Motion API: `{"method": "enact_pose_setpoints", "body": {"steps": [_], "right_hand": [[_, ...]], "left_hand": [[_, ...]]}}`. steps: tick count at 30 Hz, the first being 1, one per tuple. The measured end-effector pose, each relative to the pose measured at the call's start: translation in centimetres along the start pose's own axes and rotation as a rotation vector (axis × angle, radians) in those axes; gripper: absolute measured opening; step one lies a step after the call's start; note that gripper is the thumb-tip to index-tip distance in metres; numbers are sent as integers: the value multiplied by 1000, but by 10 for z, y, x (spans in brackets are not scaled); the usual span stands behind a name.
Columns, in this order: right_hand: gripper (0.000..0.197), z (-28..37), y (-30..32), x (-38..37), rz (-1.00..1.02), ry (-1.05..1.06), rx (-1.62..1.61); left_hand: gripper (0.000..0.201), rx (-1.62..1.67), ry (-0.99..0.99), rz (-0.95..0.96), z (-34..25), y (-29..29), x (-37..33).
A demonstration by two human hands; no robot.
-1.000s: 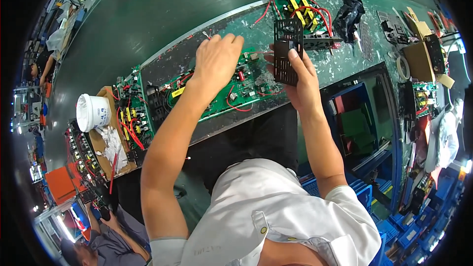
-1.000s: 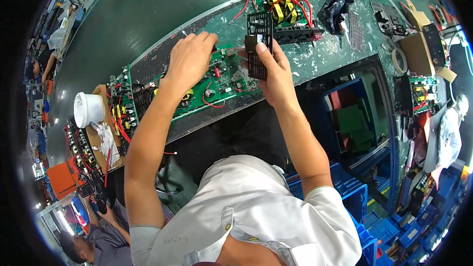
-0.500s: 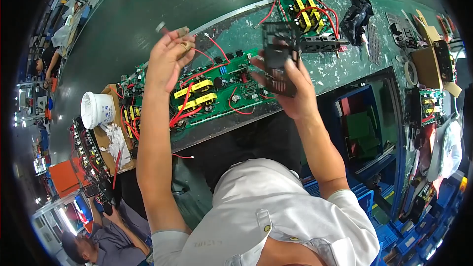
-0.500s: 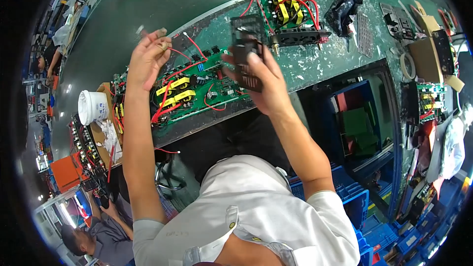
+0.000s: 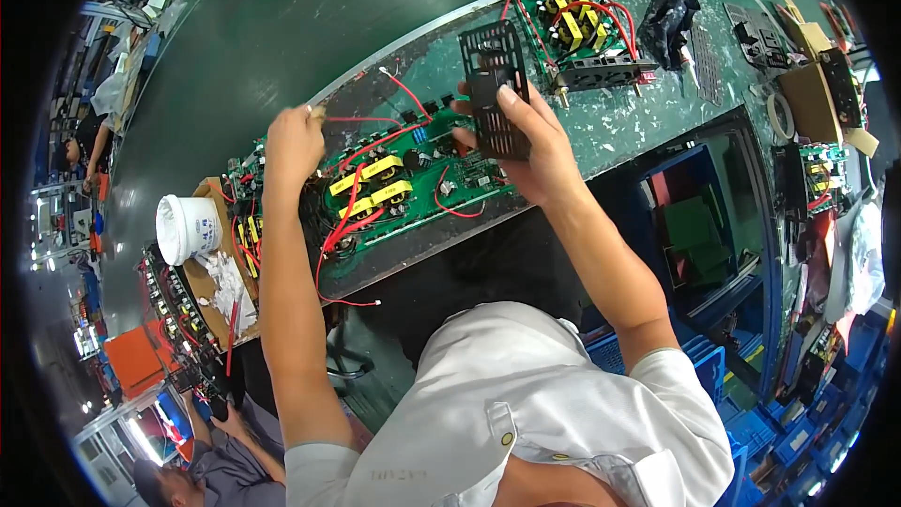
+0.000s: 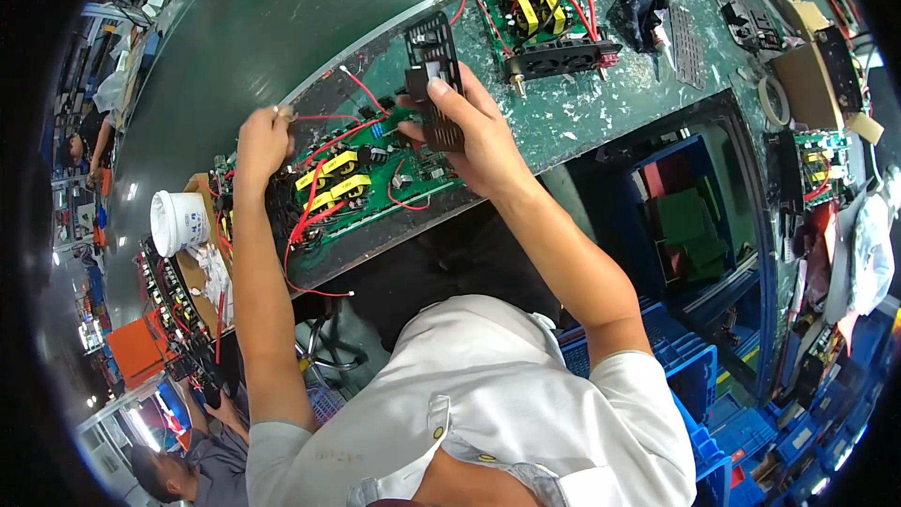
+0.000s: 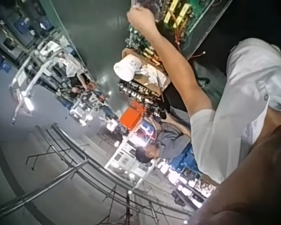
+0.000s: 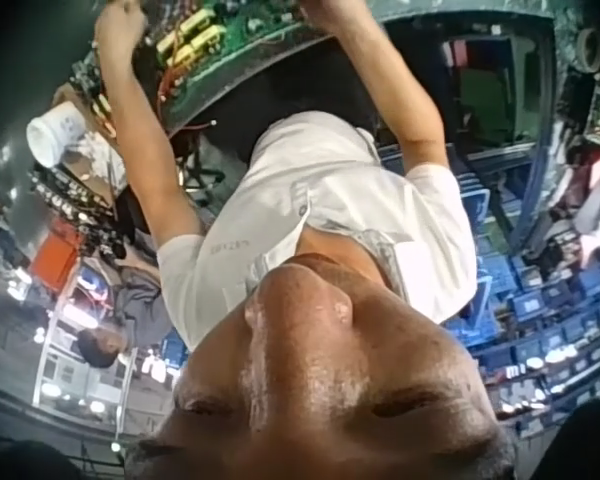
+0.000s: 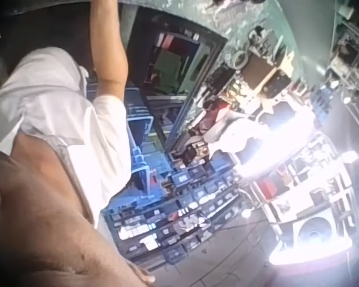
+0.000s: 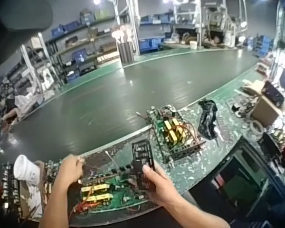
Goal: Assembling electronic components and checking wire connections on several printed circuit boards at a factory workstation.
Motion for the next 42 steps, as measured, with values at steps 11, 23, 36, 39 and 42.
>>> {"method": "enact_pose_setpoints", "body": {"steps": [11,23,36,39,42], "right_hand": [[43,-1,31,3,-53,44,143],[46,-3,34,3,-87,36,150],[58,-4,24,-2,-235,206,625],[57,-6,22,-3,-280,206,698],[56,-6,15,0,-322,173,753]], "left_hand": [[40,1511,243,81,-66,-3,-15],[22,1187,-211,67,-115,-26,-31],[25,842,-515,-136,-146,-2,-10],[23,778,-559,-191,-144,-4,-9],[21,724,-591,-258,-144,-4,-6]]}}
Point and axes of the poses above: each hand's wrist, its own x-axis away from the middle knuckle, its own y-axis out of the back of the hand, z = x × y, the point moved 4 cm from there along -x, towards the middle knuckle, and after that the axes turned 11 degrees about -y, right-handed, at the moved point
